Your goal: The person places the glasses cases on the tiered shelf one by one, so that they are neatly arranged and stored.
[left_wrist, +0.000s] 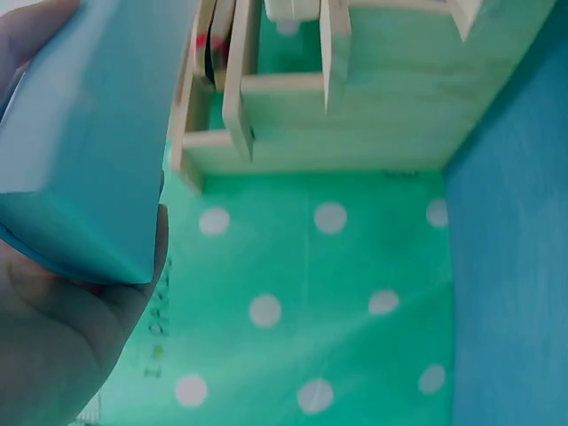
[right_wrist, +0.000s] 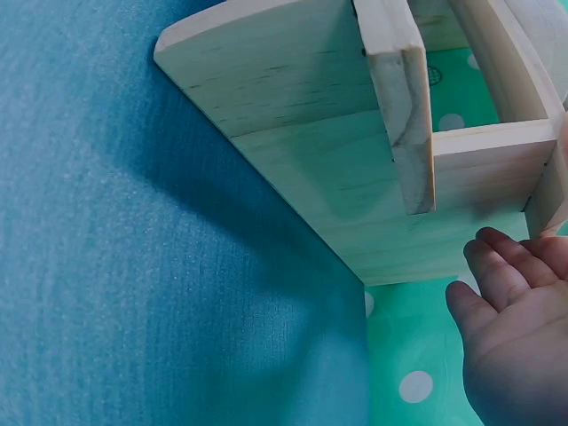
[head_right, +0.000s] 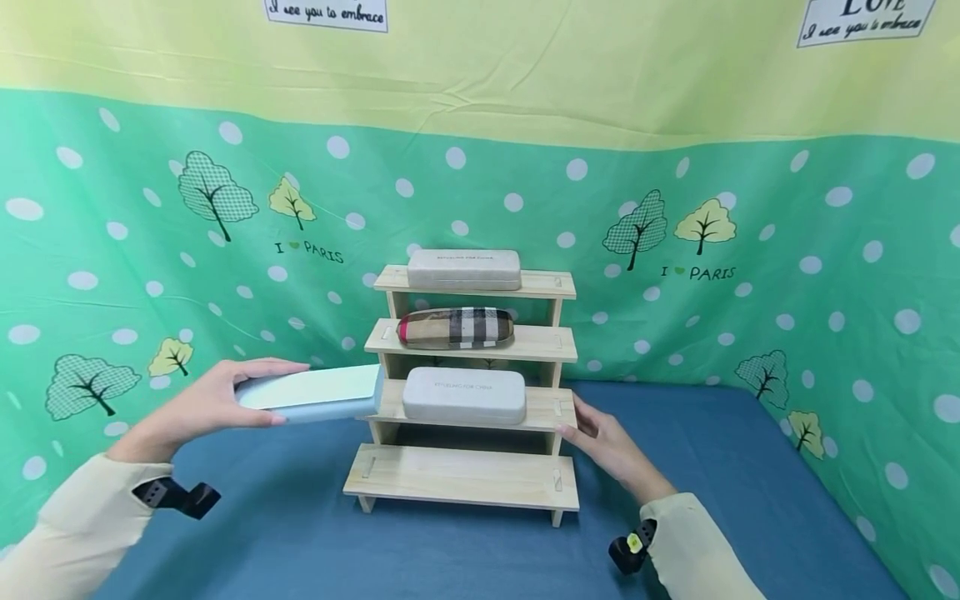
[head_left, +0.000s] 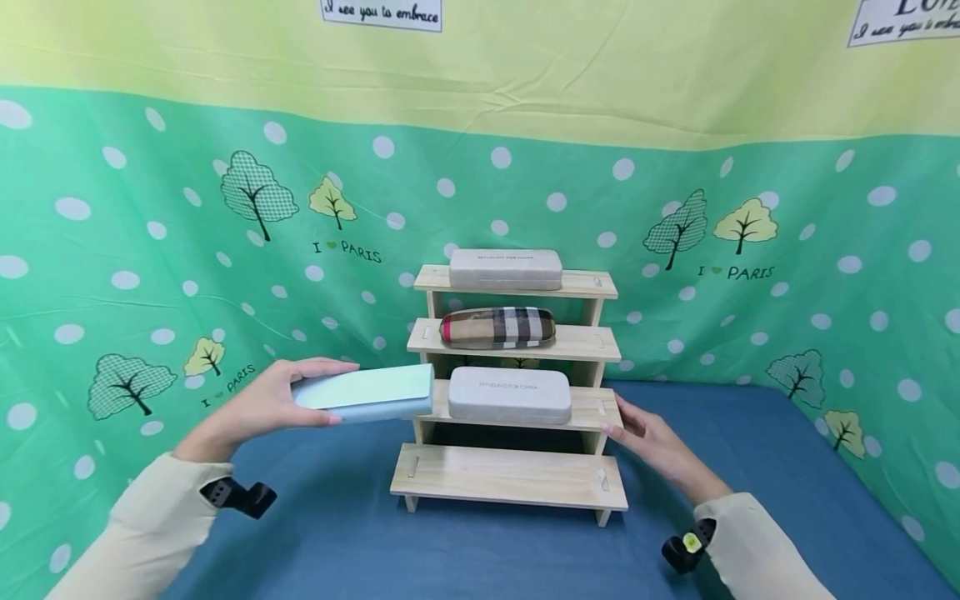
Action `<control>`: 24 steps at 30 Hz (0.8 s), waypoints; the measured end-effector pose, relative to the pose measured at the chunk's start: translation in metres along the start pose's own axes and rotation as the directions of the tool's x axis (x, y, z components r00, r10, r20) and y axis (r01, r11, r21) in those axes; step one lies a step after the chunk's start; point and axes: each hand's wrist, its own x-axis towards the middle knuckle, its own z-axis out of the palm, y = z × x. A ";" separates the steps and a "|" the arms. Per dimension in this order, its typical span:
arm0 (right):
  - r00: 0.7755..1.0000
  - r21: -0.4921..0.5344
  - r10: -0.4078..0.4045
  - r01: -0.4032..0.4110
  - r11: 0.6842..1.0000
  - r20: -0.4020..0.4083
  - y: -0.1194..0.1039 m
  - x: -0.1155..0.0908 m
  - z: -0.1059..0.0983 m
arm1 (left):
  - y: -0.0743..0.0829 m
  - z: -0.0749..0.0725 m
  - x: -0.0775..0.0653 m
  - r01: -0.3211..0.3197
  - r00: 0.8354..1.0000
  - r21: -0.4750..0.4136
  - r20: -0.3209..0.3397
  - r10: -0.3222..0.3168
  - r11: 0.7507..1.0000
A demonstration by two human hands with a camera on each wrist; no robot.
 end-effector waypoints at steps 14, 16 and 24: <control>1.000 0.000 0.015 -0.015 1.000 -0.008 0.005 0.001 0.001 | 0.021 0.049 0.011 -0.074 0.995 -0.096 0.054 0.080 0.993; 1.000 -0.002 0.014 -0.014 1.000 -0.009 0.006 0.001 0.000 | 0.024 0.058 0.013 -0.078 0.995 -0.103 0.055 0.084 0.992; 1.000 0.000 0.019 -0.019 1.000 -0.006 0.005 0.001 0.001 | 0.032 0.094 0.017 -0.123 0.989 -0.132 0.062 0.132 0.984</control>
